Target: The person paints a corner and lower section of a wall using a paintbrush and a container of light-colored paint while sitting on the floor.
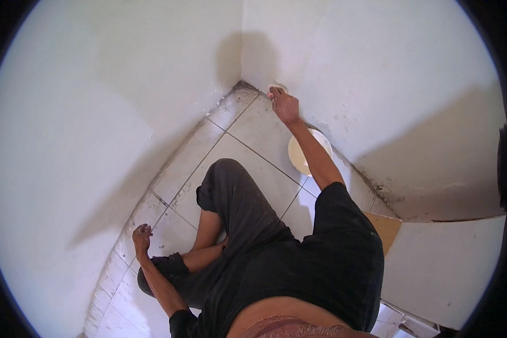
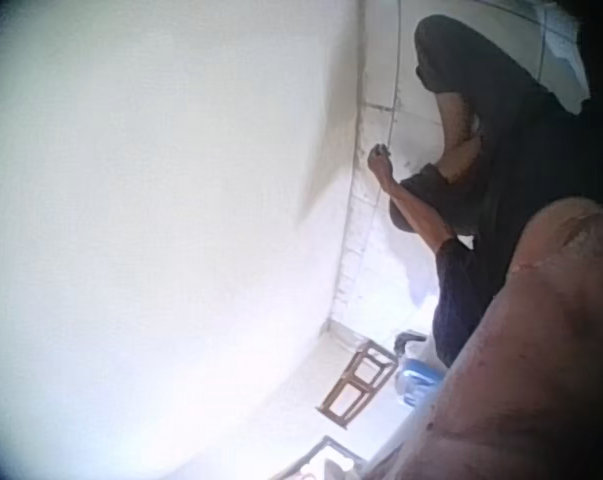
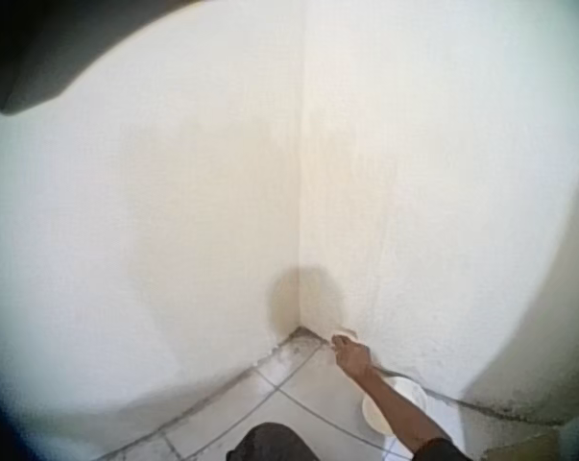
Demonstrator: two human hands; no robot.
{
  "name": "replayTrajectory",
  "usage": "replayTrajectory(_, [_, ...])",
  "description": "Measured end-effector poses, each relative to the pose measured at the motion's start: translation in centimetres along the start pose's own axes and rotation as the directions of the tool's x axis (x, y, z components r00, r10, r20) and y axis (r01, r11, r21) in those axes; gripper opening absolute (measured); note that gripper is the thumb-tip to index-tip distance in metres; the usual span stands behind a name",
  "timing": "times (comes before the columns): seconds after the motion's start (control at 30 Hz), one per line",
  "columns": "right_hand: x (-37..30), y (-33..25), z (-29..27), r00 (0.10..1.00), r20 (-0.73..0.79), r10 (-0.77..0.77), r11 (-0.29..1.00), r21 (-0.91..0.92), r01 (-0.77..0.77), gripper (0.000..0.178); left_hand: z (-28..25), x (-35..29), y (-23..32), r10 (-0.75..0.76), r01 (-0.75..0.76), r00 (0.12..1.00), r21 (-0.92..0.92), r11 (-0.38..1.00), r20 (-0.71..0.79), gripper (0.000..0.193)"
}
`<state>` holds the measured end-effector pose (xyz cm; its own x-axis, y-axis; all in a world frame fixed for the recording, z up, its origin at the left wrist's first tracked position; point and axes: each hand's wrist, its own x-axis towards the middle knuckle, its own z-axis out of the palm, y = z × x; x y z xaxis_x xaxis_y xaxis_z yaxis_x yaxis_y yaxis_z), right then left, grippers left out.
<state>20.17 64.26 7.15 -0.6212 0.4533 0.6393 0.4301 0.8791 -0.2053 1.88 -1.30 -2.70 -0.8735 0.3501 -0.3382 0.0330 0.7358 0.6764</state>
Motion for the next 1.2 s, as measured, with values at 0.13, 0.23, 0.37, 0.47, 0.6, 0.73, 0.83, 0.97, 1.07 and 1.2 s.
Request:
replayTrajectory(0.13, [-2.9, 1.0, 3.5, 0.990, 0.058, 0.132, 0.991, -0.022, -0.131, 0.016, -0.1, -0.3, 0.2, -0.022, 0.022, 1.000, -0.021, 1.000, 0.013, 0.039])
replayTrajectory(0.23, [-4.5, 3.4, 5.6, 0.995, -0.011, 0.101, 0.993, -0.056, -0.102, 0.019, 0.4, 0.5, -0.2, 0.001, 0.000, 1.000, -0.082, 0.997, 0.016, 0.037])
replayTrajectory(0.37, [-4.5, 4.2, 7.0, 0.993, 0.059, 0.106, 0.994, -0.022, -0.105, 0.020, -0.5, 1.0, -2.6, 0.037, -0.034, 0.999, -0.128, 0.991, 0.023, 0.035])
replayTrajectory(0.47, [-4.1, 6.7, 5.6, 0.998, 0.025, 0.058, 0.998, -0.041, -0.057, 0.018, 1.0, 1.0, 0.7, -0.020, 0.023, 0.999, -0.075, 0.997, 0.048, 0.035])
replayTrajectory(0.6, [-0.6, 7.5, 2.0, 1.000, -0.016, 0.013, 0.989, -0.149, -0.015, 0.017, 0.7, 1.8, 0.0, 0.070, -0.068, 0.997, -0.045, 0.997, 0.045, 0.035])
replayTrajectory(0.73, [6.1, 2.6, -6.5, 0.980, -0.181, -0.078, 0.993, -0.101, 0.061, 0.018, -0.1, 1.1, -2.3, 0.035, -0.034, 0.999, -0.068, 0.997, 0.020, 0.035])
replayTrajectory(0.83, [10.3, 0.1, -13.7, 0.845, -0.453, -0.283, 0.959, -0.161, 0.234, 0.030, 0.2, 0.9, 0.0, 0.054, -0.054, 0.998, 0.004, 0.999, 0.042, 0.035])
replayTrajectory(0.97, [11.4, -3.4, -18.3, 0.795, -0.490, -0.357, 0.930, -0.268, 0.252, 0.028, 0.4, 0.6, 1.2, -0.006, 0.010, 0.998, -0.091, 0.996, 0.055, 0.036])
replayTrajectory(1.07, [6.7, 0.7, -11.1, 0.903, -0.336, -0.269, 0.919, -0.371, 0.135, 0.049, 0.2, 0.4, -0.2, -0.012, 0.015, 0.999, -0.091, 0.996, 0.034, 0.037])
replayTrajectory(1.2, [-0.7, 2.0, -3.3, 0.983, -0.175, -0.062, 0.996, -0.067, 0.051, 0.024, 0.5, 0.2, 0.2, -0.028, 0.031, 0.999, -0.060, 0.998, 0.047, 0.036])
